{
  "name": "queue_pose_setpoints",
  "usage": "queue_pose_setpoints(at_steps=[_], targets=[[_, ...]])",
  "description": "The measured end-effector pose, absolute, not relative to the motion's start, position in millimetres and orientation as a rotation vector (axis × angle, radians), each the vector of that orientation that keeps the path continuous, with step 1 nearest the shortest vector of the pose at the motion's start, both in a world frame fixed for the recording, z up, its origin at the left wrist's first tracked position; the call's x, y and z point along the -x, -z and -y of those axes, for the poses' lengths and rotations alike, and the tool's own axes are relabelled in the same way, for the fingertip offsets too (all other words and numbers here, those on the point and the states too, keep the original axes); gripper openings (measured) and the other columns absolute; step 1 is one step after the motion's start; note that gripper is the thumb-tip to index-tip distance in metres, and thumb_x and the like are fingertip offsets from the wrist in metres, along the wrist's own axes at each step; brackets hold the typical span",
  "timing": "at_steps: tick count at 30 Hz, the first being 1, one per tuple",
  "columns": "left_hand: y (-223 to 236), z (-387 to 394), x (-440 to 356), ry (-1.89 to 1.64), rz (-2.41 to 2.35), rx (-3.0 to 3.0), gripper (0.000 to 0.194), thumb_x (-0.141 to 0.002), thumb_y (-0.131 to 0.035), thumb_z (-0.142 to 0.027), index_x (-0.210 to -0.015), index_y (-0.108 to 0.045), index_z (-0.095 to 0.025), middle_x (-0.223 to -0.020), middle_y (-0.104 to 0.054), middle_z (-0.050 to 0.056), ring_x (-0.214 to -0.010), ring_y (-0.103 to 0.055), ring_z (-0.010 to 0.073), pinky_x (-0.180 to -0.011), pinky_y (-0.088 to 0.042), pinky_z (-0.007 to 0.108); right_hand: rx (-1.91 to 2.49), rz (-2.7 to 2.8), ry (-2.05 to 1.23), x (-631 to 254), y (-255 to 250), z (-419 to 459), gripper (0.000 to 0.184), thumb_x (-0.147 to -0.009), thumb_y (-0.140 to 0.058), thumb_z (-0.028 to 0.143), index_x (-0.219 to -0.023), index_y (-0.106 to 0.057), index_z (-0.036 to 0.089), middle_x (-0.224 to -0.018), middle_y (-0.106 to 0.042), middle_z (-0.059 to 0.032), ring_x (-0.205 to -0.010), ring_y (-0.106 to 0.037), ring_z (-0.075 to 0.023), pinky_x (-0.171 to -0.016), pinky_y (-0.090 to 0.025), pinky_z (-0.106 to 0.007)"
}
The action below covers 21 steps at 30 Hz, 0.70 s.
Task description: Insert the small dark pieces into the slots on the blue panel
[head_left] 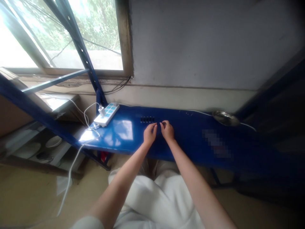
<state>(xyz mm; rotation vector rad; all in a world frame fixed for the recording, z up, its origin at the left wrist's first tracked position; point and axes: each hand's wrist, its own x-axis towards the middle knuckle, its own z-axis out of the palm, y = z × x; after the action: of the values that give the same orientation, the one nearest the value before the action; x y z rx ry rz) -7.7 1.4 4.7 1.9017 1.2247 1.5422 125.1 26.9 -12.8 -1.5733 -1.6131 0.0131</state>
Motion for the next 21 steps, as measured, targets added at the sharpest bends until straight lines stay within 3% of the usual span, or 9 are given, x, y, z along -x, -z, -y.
queue_pose_setpoints(at_steps=[8,14,21], targets=[[-2,-5,9,-1.590,-1.314,-1.731,0.024,-0.087,-0.040,-0.029,-0.086,-0.059,-0.015,-0.084,-0.064,0.008,-0.078,-0.059,0.0158,-0.072,-0.047,0.028,1.871,1.595,-0.331,-123,1,-60,0.014,-0.071,-0.061,0.031,-0.072,-0.056,0.018,-0.073,-0.065,-0.0052,-0.067,-0.059,-0.0165,-0.060,-0.042,-0.024],[-3,-6,11,-1.580,-1.326,-1.721,0.017,-0.084,-0.041,-0.019,-0.087,-0.058,-0.016,-0.086,-0.063,0.008,-0.082,-0.059,0.0161,-0.074,-0.046,0.028,1.940,1.714,-0.415,-113,0,-88,0.008,-0.067,-0.061,0.019,-0.076,-0.062,0.018,-0.077,-0.067,-0.0053,-0.071,-0.062,-0.0169,-0.060,-0.043,-0.024],[-4,-6,10,-1.565,-1.332,-1.674,0.018,-0.084,-0.040,-0.019,-0.087,-0.058,-0.016,-0.086,-0.063,0.008,-0.082,-0.059,0.0163,-0.074,-0.047,0.029,1.911,1.873,-0.338,-113,3,-103,0.004,-0.066,-0.061,0.016,-0.068,-0.064,0.016,-0.065,-0.065,-0.0050,-0.061,-0.061,-0.0157,-0.052,-0.042,-0.021]])
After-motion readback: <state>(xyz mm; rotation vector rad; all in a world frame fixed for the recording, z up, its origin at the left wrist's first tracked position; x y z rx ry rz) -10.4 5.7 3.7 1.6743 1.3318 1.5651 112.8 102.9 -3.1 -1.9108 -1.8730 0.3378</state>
